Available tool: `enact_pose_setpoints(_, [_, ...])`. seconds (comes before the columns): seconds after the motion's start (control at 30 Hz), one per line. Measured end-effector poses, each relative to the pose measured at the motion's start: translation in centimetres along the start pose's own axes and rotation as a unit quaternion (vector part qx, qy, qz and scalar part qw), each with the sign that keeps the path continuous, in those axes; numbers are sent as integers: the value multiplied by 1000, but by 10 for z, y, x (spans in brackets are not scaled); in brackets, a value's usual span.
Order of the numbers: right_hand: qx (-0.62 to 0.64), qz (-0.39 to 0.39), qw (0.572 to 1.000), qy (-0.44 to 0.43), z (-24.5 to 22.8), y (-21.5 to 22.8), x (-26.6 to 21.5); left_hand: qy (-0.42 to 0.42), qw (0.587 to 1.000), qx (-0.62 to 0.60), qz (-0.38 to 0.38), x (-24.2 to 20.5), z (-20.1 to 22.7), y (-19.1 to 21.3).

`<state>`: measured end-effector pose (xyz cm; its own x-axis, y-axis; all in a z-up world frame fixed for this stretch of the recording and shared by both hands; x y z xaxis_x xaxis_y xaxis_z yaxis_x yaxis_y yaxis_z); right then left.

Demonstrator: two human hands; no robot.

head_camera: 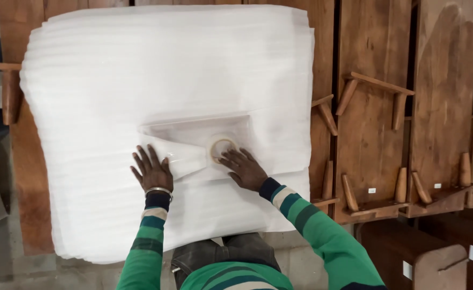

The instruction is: The worker wraps wooden furniture legs/supports in white protective foam sheets and secures them with tape.

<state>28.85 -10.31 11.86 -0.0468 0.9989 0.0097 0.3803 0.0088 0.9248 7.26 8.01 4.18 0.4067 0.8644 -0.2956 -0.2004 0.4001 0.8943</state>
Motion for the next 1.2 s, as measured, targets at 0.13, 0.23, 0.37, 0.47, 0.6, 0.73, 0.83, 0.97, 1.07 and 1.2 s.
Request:
enact_pose_setpoints(0.13, [73, 80, 990, -86, 97, 21, 10, -24, 994, -20, 107, -17, 54, 6])
enact_pose_setpoints(0.23, [-55, 29, 982, -180, 153, 65, 37, -161, 981, -71, 87, -33, 153, 3])
enact_pose_setpoints(0.37, [-51, -136, 955, -259, 188, 53, 34, -244, 961, -127, 41, -22, 239, -31])
enact_pose_setpoints(0.47, [-91, -133, 958, -236, 176, 32, 15, -250, 959, -130, -22, 4, 271, -52])
enact_pose_setpoints(0.6, [-98, 17, 977, -187, 121, 47, -19, -305, 941, -83, -124, 23, 306, -67])
enact_pose_setpoints(0.73, [-50, 38, 975, -212, 90, 41, -63, -418, 893, -2, -163, 3, 304, -117])
enact_pose_setpoints(0.83, [1, 85, 971, -224, 66, 60, -82, -449, 884, -22, -133, -4, 300, -112])
enact_pose_setpoints(0.97, [124, 259, 872, -396, 39, 55, -143, -400, 901, -106, -129, 0, 302, -90])
enact_pose_setpoints(1.07, [318, 337, 668, -583, 37, -5, -182, -349, 918, -141, -124, 8, 308, -81])
enact_pose_setpoints(1.2, [517, 381, 402, -653, 42, -75, -168, -274, 934, -157, -165, 15, 311, -77])
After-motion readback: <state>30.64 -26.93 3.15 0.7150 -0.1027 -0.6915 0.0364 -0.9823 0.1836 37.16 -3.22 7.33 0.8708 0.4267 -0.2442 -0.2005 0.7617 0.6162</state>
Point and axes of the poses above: each hand's wrist, its own x-axis towards the middle knuckle, its own y-axis out of the back of the hand, z = x × y, the point moved 8 cm from there along x, towards the middle knuckle, and after that the axes turned 3 degrees about y, right-handed, at the moved point
